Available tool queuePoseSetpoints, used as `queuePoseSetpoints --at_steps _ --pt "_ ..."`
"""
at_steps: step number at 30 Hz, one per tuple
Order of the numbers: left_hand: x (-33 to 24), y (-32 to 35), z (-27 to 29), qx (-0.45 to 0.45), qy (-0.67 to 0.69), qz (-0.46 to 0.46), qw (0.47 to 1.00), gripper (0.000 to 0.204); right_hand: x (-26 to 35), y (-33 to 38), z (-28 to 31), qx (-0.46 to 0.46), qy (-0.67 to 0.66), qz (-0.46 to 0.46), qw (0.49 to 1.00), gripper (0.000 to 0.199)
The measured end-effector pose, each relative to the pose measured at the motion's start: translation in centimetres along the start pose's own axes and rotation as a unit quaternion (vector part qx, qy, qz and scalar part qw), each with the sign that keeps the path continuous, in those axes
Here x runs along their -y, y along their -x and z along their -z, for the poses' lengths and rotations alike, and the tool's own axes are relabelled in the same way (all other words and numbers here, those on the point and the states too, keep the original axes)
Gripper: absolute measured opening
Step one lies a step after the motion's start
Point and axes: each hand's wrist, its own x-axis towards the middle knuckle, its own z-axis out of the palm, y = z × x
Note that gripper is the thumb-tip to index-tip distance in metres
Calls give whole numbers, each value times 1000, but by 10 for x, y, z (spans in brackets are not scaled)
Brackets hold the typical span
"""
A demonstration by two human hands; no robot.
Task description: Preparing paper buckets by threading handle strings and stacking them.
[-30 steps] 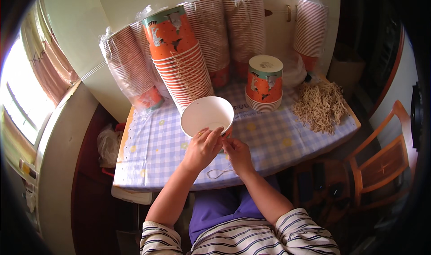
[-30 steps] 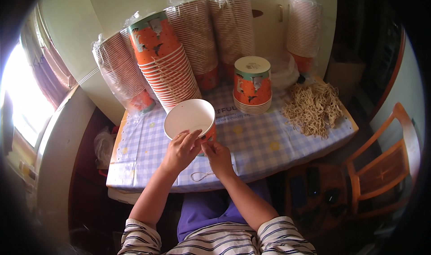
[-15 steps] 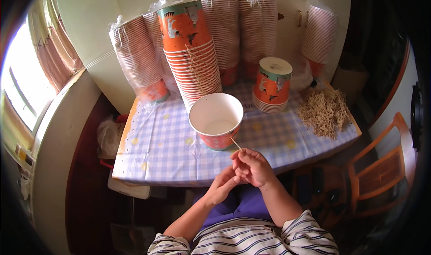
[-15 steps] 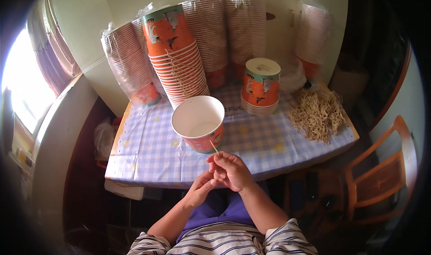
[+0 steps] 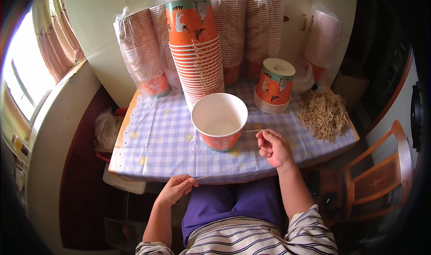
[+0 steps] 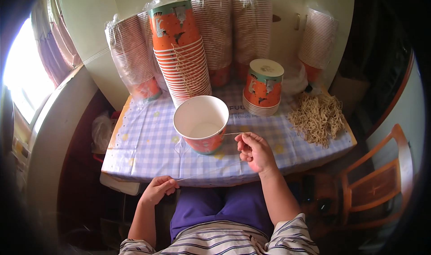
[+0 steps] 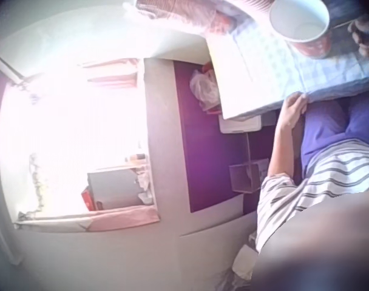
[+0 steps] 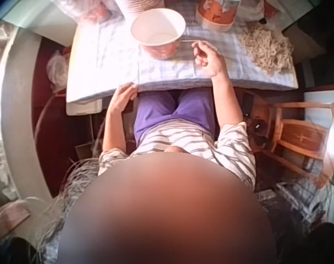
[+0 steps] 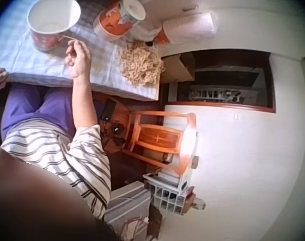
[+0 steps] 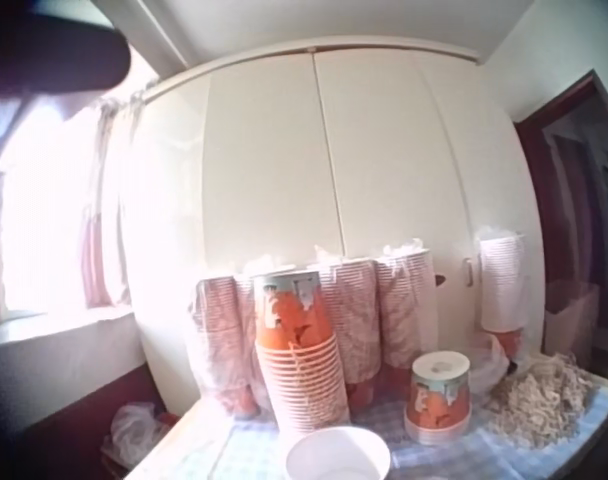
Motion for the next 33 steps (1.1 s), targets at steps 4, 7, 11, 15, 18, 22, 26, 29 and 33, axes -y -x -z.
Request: queuePoseSetpoints --at_steps 4,7,11,15,18,22,26,29,33 --pt "1 2 -1 -25 1 1 1000 28 1 -4 5 -39 143 41 988 19" --pt "-12 -6 -21 2 -14 2 1000 29 -15 7 -22 -163 638 424 621 38" --pt "-29 -24 -48 51 -19 0 998 27 -21 42 -63 17 567 445 693 40" --pt "-35 -38 -59 128 -31 -5 991 28 -42 41 -81 146 458 221 849 46" --pt "-34 -40 -63 117 12 -5 993 27 -45 38 -76 175 491 154 839 43" --pt "-33 -41 -56 110 32 14 993 30 -57 33 -65 125 495 207 835 22" --pt "-32 -40 -51 110 176 47 977 34 -57 30 -57 82 506 297 805 12" --pt "-27 -39 -50 121 198 55 971 34 -54 31 -56 86 514 292 802 12" --pt "-27 -38 -58 113 158 47 980 31 -55 33 -52 98 512 282 806 12"
